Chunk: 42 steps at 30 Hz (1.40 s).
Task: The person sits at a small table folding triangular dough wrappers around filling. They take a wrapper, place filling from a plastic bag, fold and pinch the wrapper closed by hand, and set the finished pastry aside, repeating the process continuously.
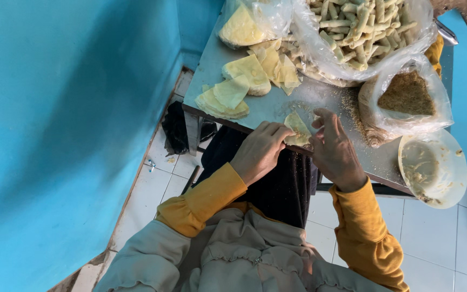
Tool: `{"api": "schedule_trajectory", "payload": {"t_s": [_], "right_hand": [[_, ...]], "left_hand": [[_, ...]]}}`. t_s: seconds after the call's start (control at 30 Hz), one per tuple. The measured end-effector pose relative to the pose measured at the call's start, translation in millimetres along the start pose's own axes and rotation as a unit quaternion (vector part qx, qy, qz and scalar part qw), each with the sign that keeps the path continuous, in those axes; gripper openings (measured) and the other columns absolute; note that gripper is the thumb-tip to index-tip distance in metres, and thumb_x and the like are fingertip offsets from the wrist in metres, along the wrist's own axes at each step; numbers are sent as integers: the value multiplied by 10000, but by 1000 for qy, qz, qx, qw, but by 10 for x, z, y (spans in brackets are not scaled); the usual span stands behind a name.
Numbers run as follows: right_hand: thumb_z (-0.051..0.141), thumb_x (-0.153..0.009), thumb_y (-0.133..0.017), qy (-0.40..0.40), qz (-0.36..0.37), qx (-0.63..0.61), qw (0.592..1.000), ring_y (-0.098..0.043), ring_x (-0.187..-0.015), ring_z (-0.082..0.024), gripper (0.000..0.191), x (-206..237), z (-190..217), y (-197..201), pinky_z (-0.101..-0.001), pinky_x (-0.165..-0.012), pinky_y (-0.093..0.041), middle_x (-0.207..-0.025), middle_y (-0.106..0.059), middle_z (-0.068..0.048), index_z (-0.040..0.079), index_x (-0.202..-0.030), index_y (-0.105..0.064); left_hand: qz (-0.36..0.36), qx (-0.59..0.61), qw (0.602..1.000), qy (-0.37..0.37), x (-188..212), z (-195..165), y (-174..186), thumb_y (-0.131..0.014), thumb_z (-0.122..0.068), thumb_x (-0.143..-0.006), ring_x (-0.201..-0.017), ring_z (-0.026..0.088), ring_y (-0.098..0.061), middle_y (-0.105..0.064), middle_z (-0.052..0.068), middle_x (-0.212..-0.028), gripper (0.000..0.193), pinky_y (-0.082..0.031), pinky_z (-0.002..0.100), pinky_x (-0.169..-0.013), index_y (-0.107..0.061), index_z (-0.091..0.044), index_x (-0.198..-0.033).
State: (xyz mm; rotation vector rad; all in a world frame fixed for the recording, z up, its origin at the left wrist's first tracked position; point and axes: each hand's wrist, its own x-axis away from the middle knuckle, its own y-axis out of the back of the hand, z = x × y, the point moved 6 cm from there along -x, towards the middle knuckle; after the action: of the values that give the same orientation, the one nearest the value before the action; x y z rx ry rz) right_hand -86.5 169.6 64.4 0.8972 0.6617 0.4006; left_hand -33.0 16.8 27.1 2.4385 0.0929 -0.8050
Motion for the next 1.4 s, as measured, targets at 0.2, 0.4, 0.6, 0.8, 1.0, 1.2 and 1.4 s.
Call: {"api": "schedule_trajectory", "payload": {"t_s": [0.2,0.4,0.6,0.8,1.0,1.2,1.4], "right_hand": [[130,-888,-771,-79,38,85,993,-703,-813,-327,574,28,-117,-96,-438,-696,-570,-889,-675,-162,-33,-1321,-432],[-112,-916,-549,-54,30,48,997,-687,-820,-327,506,5,-72,-25,-427,-707,-567,-956,-643,-195,-58,-1396,-400],[-177,-887,-522,-27,21,-54,998,-681,-955,-298,547,-31,84,23,-390,-796,-597,-1053,-611,-195,-36,-1402,-402],[-140,-949,-530,-17,53,-50,997,-736,-1028,-285,502,-38,207,-36,-353,-816,-638,-1136,-686,-205,-19,-1419,-401],[20,-911,-702,79,41,7,996,-734,-971,-314,538,24,221,-77,-368,-785,-624,-1120,-730,-201,5,-1400,-478],[-7,-908,-699,-44,127,-140,981,-736,-862,-282,592,-306,-154,-217,-359,-722,-635,-1003,-712,-177,50,-1448,-463],[-69,-959,-638,-13,60,-54,997,-766,-950,-285,485,-175,-9,-149,-363,-757,-635,-1054,-736,-178,18,-1405,-472]], "left_hand": [[19,-39,999,-1,10,42,-64,-640,50,-886,-1070,323,-592,-643,119,-1148,288,-510,404,-959,-607,-18,-1164],[15,-43,999,-5,11,71,-90,-649,45,-866,-1076,320,-593,-645,110,-1146,313,-513,398,-957,-609,-23,-1169],[19,-52,998,-13,14,83,-113,-664,23,-873,-1063,307,-593,-645,101,-1136,302,-520,391,-953,-606,-26,-1166],[5,-60,998,-30,5,103,-120,-702,-48,-934,-994,280,-605,-644,91,-1038,181,-539,376,-889,-613,-42,-1092],[-5,-92,995,-31,-44,184,-192,-698,-34,-910,-937,263,-634,-655,80,-947,178,-563,360,-825,-650,-45,-1081],[14,-158,987,-14,-172,337,-299,-729,-65,-865,-913,222,-639,-679,88,-952,179,-566,346,-795,-678,-46,-1035],[22,-245,962,-116,-65,171,-341,-723,-69,-861,-905,226,-613,-617,100,-952,222,-558,326,-788,-663,19,-1056]]}}
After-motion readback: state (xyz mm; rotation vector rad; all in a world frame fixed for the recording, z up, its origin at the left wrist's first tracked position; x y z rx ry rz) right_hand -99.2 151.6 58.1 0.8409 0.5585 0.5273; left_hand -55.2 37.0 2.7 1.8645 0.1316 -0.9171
